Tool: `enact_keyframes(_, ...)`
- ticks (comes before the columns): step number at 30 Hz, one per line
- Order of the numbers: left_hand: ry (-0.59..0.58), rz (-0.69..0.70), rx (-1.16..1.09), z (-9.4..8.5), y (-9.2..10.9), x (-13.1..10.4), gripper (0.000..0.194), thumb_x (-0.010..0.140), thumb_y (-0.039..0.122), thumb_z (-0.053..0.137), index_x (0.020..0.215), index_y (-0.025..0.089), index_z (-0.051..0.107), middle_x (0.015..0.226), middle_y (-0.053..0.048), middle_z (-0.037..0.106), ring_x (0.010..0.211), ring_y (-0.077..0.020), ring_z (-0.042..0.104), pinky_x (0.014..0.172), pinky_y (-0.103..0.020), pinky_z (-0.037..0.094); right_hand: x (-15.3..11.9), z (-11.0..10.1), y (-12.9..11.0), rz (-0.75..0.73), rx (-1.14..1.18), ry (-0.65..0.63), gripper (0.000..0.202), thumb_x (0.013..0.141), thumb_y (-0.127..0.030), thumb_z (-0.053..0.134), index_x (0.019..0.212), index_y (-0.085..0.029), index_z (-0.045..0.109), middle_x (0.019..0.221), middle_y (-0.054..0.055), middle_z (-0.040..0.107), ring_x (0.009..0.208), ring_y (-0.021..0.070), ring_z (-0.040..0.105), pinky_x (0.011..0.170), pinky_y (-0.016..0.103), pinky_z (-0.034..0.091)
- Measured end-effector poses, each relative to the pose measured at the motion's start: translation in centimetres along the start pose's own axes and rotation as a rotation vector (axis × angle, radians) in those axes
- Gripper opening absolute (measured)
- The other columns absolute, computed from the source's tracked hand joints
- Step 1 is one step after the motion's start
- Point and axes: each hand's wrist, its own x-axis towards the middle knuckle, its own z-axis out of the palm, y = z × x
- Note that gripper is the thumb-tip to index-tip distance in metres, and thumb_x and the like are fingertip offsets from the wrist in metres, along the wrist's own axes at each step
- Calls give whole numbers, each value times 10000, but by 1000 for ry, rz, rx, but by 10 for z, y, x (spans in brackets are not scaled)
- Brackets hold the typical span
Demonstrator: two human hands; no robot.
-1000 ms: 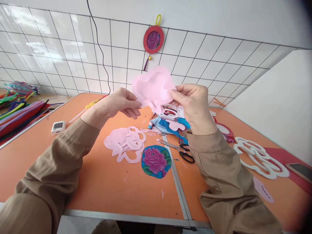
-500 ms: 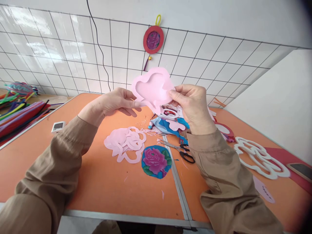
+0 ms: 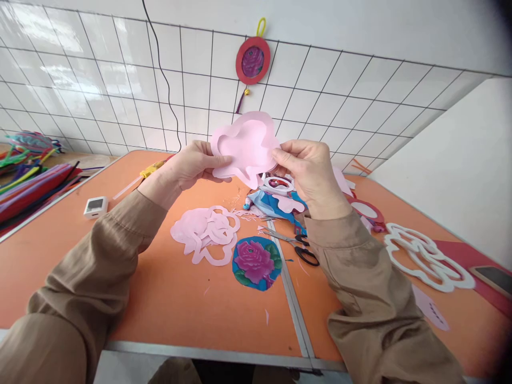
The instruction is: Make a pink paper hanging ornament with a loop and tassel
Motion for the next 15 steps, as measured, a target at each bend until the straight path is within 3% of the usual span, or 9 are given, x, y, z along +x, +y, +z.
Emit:
enact_keyframes(7, -17, 7, -56, -3, -5, 3, 258, 742, 292, 896, 841, 89, 770, 837, -132, 767, 831, -272, 761, 914, -510, 642, 1, 2, 6, -34, -4, -38, 254, 754, -397, 850, 631, -211, 730, 571, -12, 630, 508, 88, 494, 463, 237, 349)
enact_keyframes(15, -66, 23, -9, -4, -4, 3, 370, 731, 460, 909, 779, 140, 730, 778, -112, 739, 850, -293, 767, 849, -460, 652, 2, 3, 8, -13, 35, -28, 396, 703, -542, 925, 620, -218, 713, 573, -5, 624, 509, 95, 503, 465, 253, 381)
